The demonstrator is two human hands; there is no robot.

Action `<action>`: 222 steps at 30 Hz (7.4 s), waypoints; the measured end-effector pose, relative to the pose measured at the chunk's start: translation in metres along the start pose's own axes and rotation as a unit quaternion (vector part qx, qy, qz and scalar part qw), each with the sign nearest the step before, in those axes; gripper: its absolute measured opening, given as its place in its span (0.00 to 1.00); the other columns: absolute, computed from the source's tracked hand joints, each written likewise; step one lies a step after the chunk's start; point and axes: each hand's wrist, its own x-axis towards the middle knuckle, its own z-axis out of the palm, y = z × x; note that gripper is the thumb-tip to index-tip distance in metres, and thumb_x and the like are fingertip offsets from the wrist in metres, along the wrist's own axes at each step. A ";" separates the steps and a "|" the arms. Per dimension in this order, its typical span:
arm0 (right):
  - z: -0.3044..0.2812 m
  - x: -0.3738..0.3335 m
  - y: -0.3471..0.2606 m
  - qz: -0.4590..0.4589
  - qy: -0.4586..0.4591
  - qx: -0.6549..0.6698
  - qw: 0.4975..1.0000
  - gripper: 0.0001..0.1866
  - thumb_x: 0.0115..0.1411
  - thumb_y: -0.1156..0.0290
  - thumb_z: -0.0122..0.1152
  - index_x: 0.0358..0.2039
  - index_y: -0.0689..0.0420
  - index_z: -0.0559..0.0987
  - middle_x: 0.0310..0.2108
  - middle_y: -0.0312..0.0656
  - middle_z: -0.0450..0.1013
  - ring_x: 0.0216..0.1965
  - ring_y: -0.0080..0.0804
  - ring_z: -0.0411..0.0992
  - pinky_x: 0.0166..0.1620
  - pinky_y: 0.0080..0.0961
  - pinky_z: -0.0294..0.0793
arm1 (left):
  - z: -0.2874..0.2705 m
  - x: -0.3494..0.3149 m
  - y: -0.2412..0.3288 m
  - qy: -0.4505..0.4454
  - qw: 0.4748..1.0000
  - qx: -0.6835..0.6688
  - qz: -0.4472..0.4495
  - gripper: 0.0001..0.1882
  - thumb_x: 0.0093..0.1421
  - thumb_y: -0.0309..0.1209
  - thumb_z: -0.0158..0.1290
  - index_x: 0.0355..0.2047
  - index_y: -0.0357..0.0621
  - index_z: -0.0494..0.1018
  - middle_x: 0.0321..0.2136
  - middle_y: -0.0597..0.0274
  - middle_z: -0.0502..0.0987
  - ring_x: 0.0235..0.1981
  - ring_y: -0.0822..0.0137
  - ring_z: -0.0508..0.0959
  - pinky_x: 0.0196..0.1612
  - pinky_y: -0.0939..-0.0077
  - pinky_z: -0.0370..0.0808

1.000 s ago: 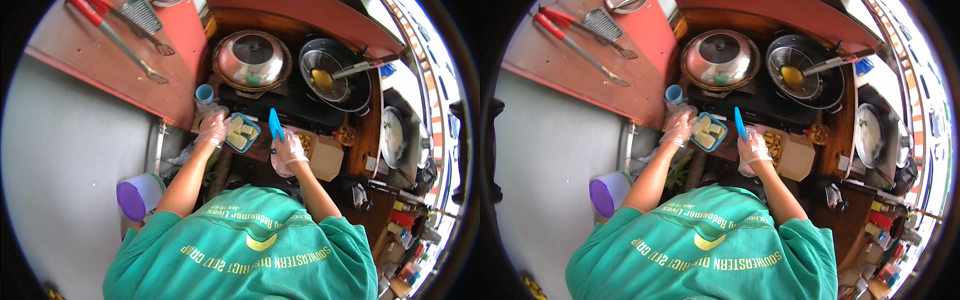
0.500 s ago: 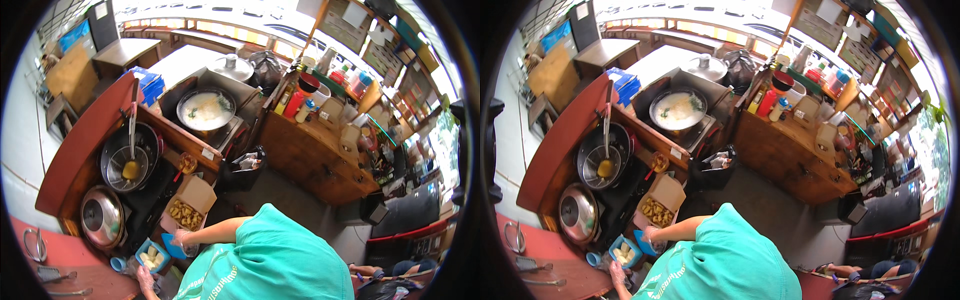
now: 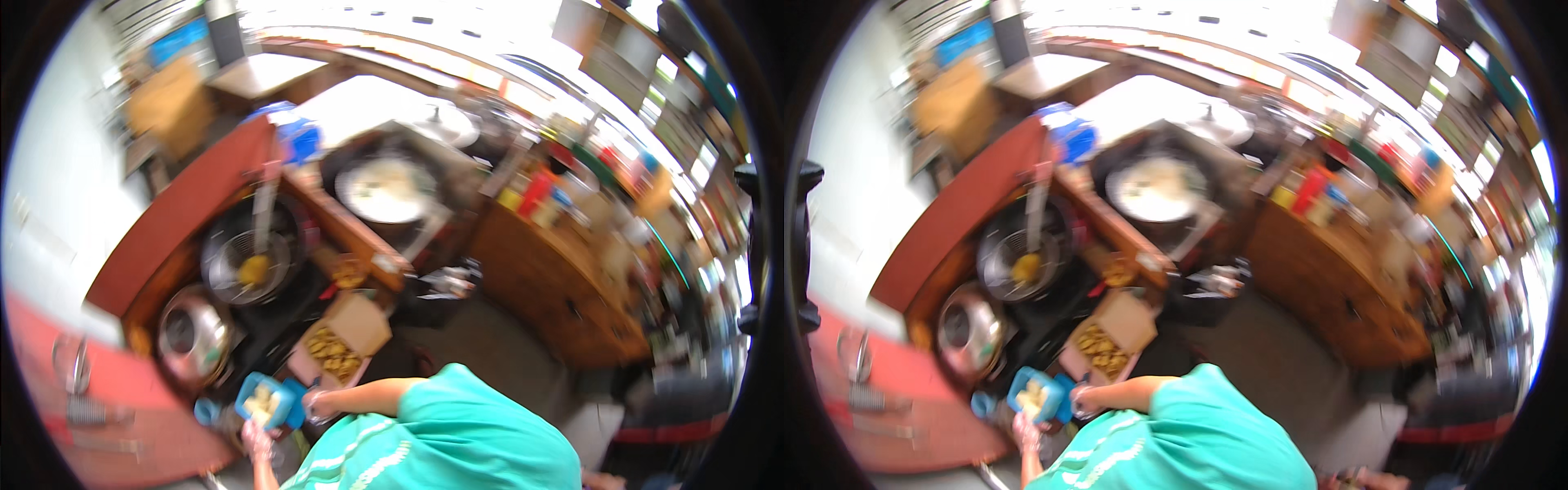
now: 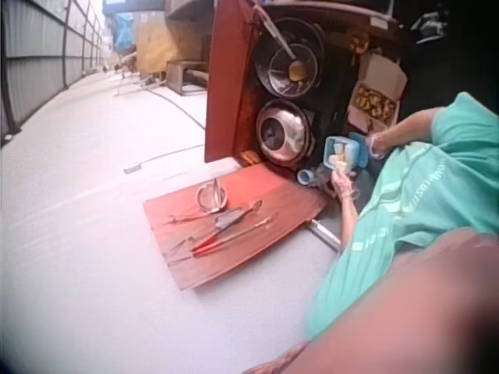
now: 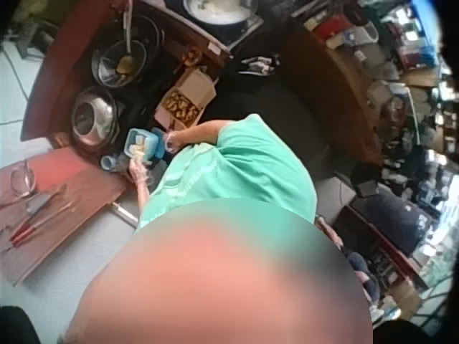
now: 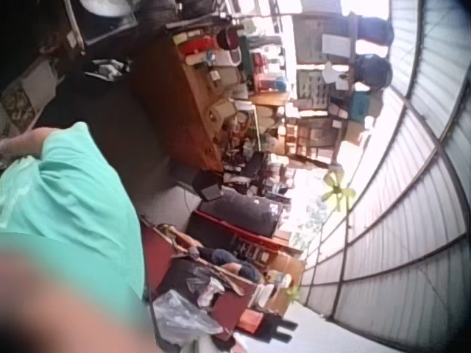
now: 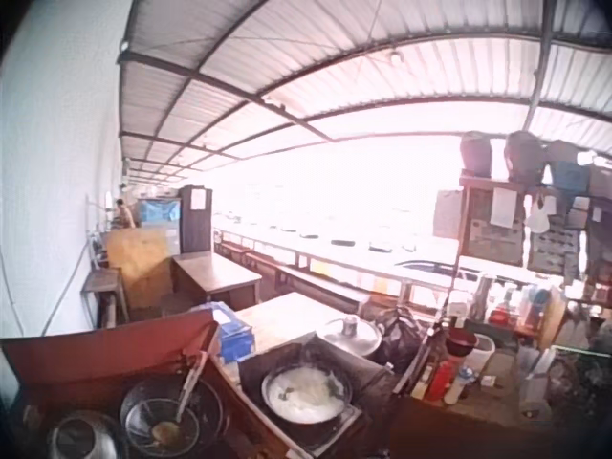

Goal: The person assembles a food order in a cardboard container. They add a yellow sauce, grate a white block into shreds, and sprinkle a dark granular topping over the contents. The person uses a spoon, grater, and scoop to handle the ingredients.

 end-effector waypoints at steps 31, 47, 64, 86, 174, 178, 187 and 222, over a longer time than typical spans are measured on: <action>-0.550 0.208 -0.438 -0.148 0.216 0.069 0.962 0.22 0.57 0.55 0.74 0.41 0.61 0.87 0.42 0.55 0.83 0.45 0.47 0.82 0.50 0.39 0.80 | 0.019 -0.091 -0.032 0.255 0.950 0.082 0.163 0.05 0.67 0.28 0.58 0.35 0.41 0.78 0.27 0.60 0.83 0.28 0.65 0.84 0.32 0.68 0.80; -0.566 0.128 -0.364 -0.311 0.282 0.442 0.793 0.05 0.66 0.73 0.69 0.39 0.59 0.82 0.27 0.38 0.80 0.28 0.20 0.77 0.32 0.18 0.76 | 0.006 -0.085 0.042 0.122 0.974 -0.127 0.142 0.12 0.75 0.38 0.55 0.43 0.40 0.76 0.30 0.56 0.83 0.27 0.62 0.83 0.31 0.71 0.78; -0.279 -0.106 -0.143 0.217 -0.053 0.848 0.480 0.20 0.69 0.64 0.62 0.57 0.61 0.75 0.52 0.52 0.79 0.41 0.37 0.82 0.40 0.34 0.85 | 0.064 -0.017 0.086 -0.074 0.955 -0.245 0.153 0.16 0.72 0.26 0.57 0.59 0.41 0.74 0.54 0.64 0.79 0.47 0.75 0.79 0.56 0.76 0.76; -0.270 -0.217 -0.082 0.434 0.180 0.681 0.562 0.10 0.67 0.68 0.64 0.41 0.62 0.80 0.37 0.45 0.82 0.23 0.20 0.68 0.26 0.20 0.70 | 0.052 0.090 0.067 -0.201 0.837 0.507 0.050 0.25 0.56 0.47 0.61 0.43 0.37 0.83 0.43 0.38 0.84 0.51 0.40 0.81 0.59 0.53 0.77; -0.242 -0.180 -0.074 0.398 0.139 0.534 0.733 0.22 0.63 0.67 0.63 0.51 0.71 0.75 0.42 0.64 0.80 0.45 0.54 0.82 0.48 0.44 0.79 | 0.250 0.037 0.085 -0.057 0.942 0.207 0.258 0.27 0.64 0.31 0.62 0.63 0.41 0.76 0.37 0.37 0.83 0.41 0.44 0.83 0.50 0.58 0.78; -0.228 -0.183 -0.077 0.399 0.134 0.540 0.729 0.19 0.62 0.71 0.61 0.50 0.70 0.75 0.39 0.62 0.80 0.43 0.54 0.82 0.46 0.46 0.79 | 0.255 0.052 0.077 -0.077 0.946 0.206 0.238 0.26 0.66 0.32 0.62 0.63 0.39 0.76 0.34 0.36 0.81 0.35 0.51 0.81 0.46 0.63 0.78; -0.224 -0.178 -0.074 0.427 0.119 0.558 0.702 0.21 0.65 0.67 0.61 0.52 0.70 0.76 0.41 0.63 0.80 0.44 0.53 0.82 0.46 0.45 0.79 | 0.226 0.006 0.096 -0.117 0.955 0.170 0.214 0.22 0.65 0.33 0.64 0.58 0.37 0.80 0.36 0.36 0.83 0.36 0.46 0.84 0.46 0.57 0.79; -0.262 -0.154 -0.062 0.402 0.157 0.517 0.739 0.16 0.59 0.73 0.63 0.43 0.70 0.74 0.29 0.51 0.76 0.32 0.38 0.77 0.33 0.37 0.74 | 0.244 0.068 0.094 -0.044 0.941 0.160 0.294 0.18 0.64 0.26 0.62 0.55 0.37 0.82 0.49 0.39 0.84 0.50 0.48 0.85 0.55 0.64 0.78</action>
